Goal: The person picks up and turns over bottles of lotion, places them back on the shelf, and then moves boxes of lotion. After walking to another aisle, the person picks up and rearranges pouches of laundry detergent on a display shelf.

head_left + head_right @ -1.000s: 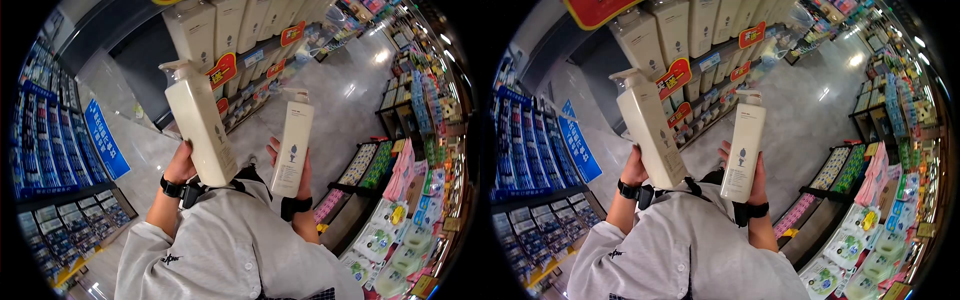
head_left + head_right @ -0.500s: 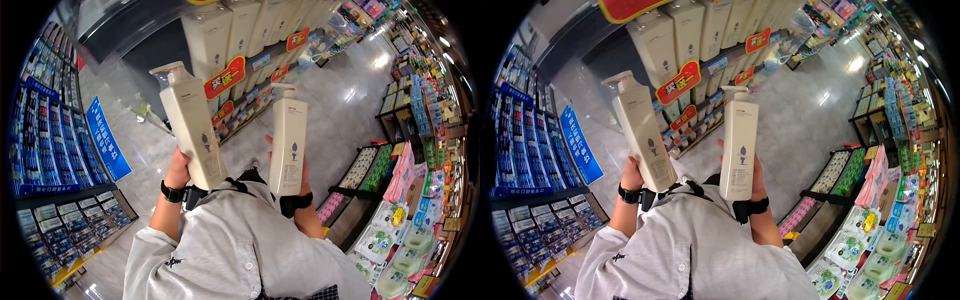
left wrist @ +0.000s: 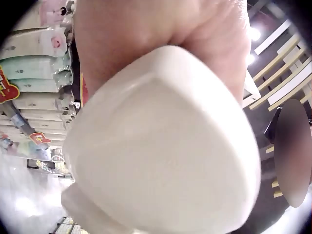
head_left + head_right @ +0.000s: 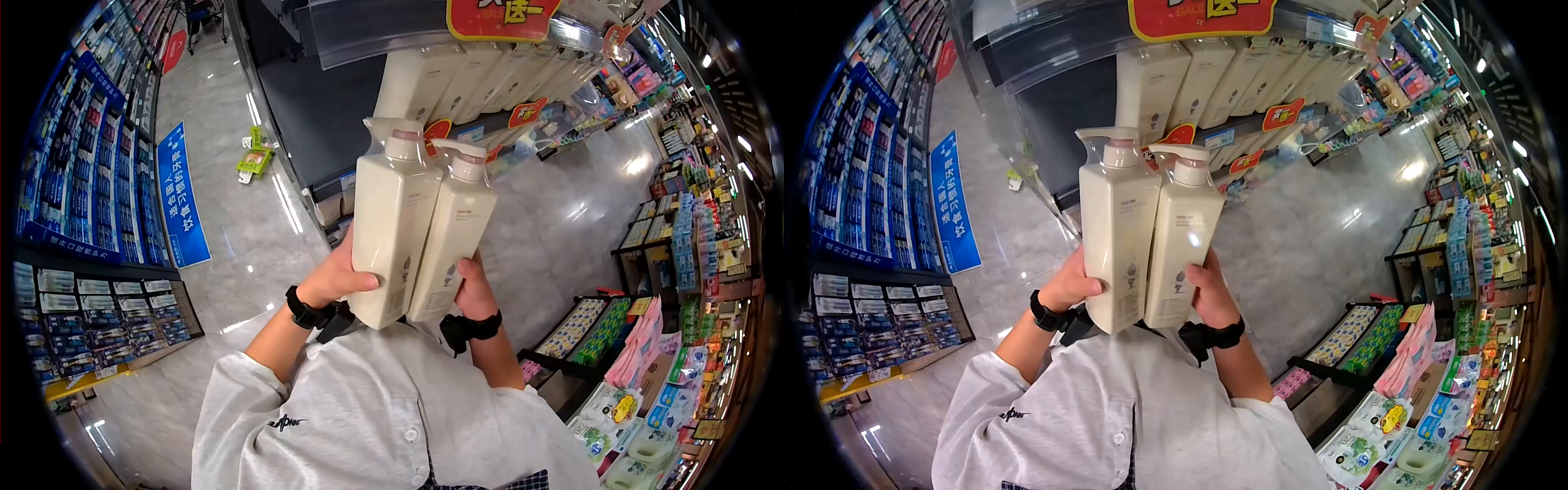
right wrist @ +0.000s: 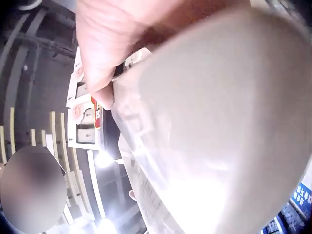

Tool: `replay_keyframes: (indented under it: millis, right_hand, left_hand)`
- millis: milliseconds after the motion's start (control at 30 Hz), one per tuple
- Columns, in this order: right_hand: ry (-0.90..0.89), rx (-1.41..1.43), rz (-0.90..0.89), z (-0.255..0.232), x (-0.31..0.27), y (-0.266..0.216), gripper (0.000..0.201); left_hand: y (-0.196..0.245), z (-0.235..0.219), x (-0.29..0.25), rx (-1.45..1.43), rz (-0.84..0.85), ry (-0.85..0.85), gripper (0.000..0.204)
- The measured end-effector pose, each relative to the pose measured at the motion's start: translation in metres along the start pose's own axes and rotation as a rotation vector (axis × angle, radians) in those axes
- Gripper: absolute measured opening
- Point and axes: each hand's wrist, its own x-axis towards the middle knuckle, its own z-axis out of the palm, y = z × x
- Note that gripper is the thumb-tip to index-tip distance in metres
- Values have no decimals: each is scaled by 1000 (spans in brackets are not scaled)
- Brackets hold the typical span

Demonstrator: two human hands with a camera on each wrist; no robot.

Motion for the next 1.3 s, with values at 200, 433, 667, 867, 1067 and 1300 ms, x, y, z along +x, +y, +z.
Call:
replay_keyframes:
  millis: [200,433,667,867,1067,1300]
  right_hand:
    - [17,70,-37,-1,-3,4,87]
    - [-72,-134,-34,2,3,-21,95]
    - [-365,-930,-439,50,37,-89,76]
    - [-338,-1264,-742,88,51,-124,53]
    - [-290,-1026,-724,92,82,-123,55]
    - [-336,-781,-627,74,117,-108,56]
  left_hand:
    - [8,-10,-1,98,16,-92,108]
    - [51,22,-16,443,202,-45,92]
    - [58,-2,-23,1028,485,-82,75]
    - [110,48,-21,1495,813,322,76]
    - [105,43,-11,1413,781,464,91]
    - [94,32,10,1285,721,508,91]
